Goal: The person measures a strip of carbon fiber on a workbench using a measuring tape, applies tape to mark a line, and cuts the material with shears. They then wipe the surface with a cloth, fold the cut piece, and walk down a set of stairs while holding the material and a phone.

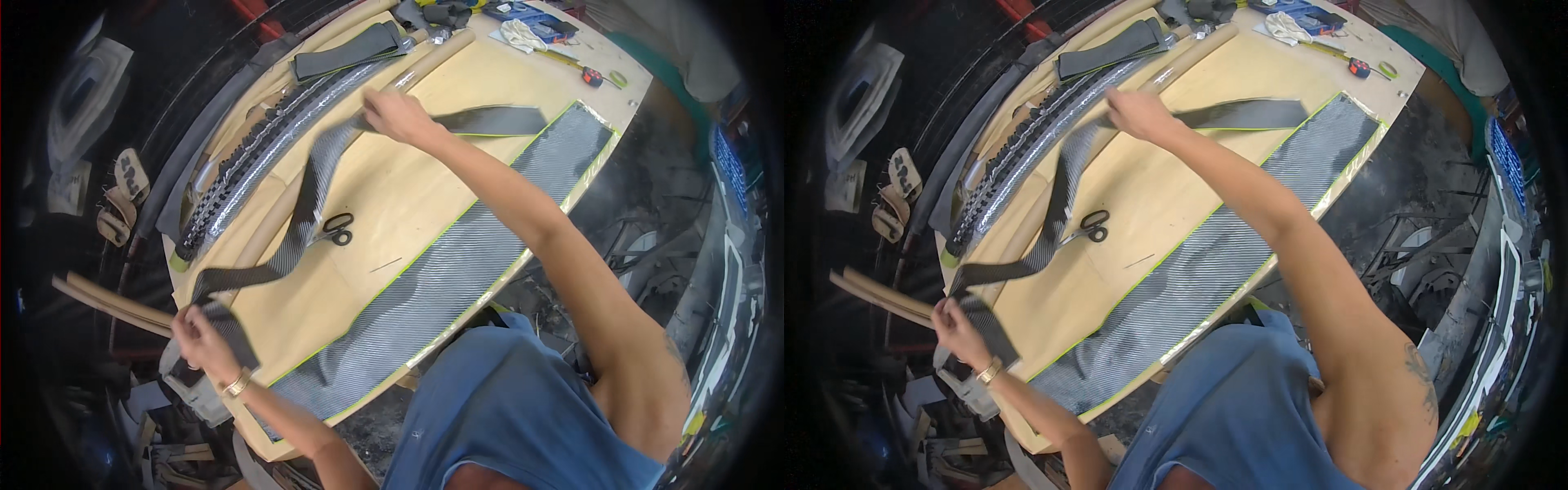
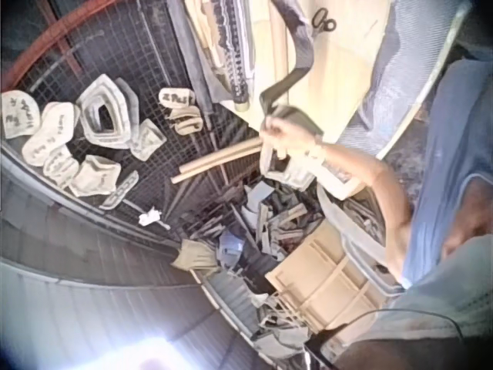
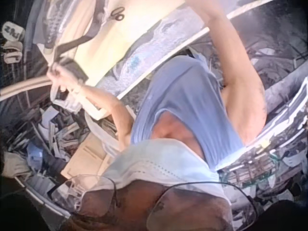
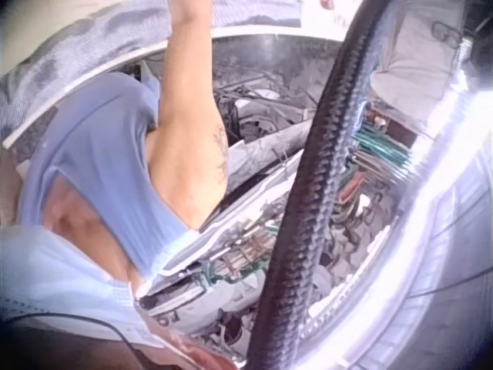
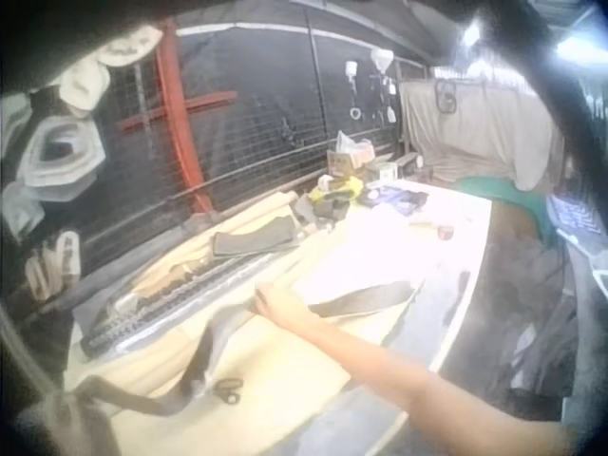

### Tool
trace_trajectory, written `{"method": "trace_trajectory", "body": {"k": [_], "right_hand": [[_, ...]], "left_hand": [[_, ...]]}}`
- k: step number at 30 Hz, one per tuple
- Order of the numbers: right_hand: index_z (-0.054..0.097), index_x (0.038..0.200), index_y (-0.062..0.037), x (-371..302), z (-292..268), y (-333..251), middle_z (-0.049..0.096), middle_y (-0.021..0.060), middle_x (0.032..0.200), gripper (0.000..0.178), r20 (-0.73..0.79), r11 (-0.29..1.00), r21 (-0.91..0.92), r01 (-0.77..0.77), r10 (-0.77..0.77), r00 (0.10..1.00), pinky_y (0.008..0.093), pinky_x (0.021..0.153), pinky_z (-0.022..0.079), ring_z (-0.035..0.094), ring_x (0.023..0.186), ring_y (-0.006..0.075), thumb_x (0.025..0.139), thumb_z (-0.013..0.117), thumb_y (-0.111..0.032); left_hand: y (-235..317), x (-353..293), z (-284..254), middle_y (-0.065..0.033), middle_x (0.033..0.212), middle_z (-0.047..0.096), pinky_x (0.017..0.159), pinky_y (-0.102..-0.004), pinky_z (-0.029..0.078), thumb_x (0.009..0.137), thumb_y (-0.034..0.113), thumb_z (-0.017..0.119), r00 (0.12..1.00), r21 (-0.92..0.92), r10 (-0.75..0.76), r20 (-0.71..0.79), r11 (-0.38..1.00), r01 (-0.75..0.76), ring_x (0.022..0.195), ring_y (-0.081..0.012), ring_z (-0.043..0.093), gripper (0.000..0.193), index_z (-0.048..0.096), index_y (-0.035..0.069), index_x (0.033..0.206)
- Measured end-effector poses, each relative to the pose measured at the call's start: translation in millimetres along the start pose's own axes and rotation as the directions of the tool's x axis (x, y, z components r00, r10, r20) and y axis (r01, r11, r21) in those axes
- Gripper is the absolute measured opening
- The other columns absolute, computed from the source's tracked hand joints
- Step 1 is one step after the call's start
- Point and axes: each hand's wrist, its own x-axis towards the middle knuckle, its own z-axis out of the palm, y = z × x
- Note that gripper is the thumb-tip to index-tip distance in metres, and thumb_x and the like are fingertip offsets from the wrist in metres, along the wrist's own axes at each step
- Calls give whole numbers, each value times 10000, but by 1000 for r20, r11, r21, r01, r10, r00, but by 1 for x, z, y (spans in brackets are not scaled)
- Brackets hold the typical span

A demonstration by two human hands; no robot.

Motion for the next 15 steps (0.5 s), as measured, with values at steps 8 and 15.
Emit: {"method": "trace_trajectory", "body": {"k": [8,15], "right_hand": [[646,917,-30,130,-75,-127,674,199,904,248,-451,825,527,205,66,890,446,796,511,657,885,351,763,603,-220],[642,862,15,146,-91,-233,660,254,852,191,-305,340,898,279,25,952,465,771,524,650,852,411,723,589,-105]], "left_hand": [[89,-53,147,-50,827,584,548,-209,434,939,97,586,921,-504,-65,385,821,269,665,-66,534,341,472,-17,1239],[167,6,239,-171,1184,524,774,-298,512,867,145,675,978,-404,-46,206,906,128,991,-203,571,662,320,-30,1397]]}}
